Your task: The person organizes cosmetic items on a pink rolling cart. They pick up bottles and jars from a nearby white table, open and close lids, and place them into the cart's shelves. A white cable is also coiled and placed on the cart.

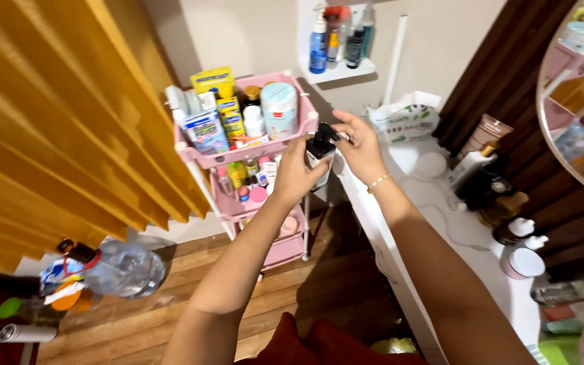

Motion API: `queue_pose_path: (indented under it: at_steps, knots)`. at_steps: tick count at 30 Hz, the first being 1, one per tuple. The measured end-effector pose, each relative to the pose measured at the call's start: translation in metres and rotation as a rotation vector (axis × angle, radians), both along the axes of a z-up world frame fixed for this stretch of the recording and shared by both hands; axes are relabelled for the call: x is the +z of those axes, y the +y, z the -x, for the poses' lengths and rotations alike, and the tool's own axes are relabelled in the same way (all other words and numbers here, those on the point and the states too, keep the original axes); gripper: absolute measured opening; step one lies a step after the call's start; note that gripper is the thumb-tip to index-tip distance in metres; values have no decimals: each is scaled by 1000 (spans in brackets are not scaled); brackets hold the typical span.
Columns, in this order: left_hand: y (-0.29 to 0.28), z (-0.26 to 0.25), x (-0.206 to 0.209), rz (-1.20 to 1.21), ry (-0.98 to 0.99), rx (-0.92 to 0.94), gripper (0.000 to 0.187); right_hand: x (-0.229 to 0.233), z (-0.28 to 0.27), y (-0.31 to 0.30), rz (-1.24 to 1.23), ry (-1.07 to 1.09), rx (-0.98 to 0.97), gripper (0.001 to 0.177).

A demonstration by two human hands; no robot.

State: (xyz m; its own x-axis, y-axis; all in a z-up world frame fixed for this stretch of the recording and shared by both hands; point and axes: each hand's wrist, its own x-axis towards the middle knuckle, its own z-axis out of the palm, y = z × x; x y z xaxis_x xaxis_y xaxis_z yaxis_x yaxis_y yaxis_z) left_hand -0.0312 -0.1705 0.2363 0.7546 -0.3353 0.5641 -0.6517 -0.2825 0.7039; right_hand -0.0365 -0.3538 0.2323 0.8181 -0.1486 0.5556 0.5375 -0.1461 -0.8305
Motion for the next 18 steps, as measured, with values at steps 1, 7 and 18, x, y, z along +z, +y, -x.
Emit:
queue_pose_path:
  at_steps: [1,7,18]
  knots:
    - [5,-5,-6,1,-2,10,61,-2,-3,8,1,-2,10,55]
    - [31,-11,-21,-67,-51,169,61,-13,-1,59,-117,71,-130,56]
    - [68,-20,-49,-269,-84,451,61,-19,28,136,40,-45,-378,69]
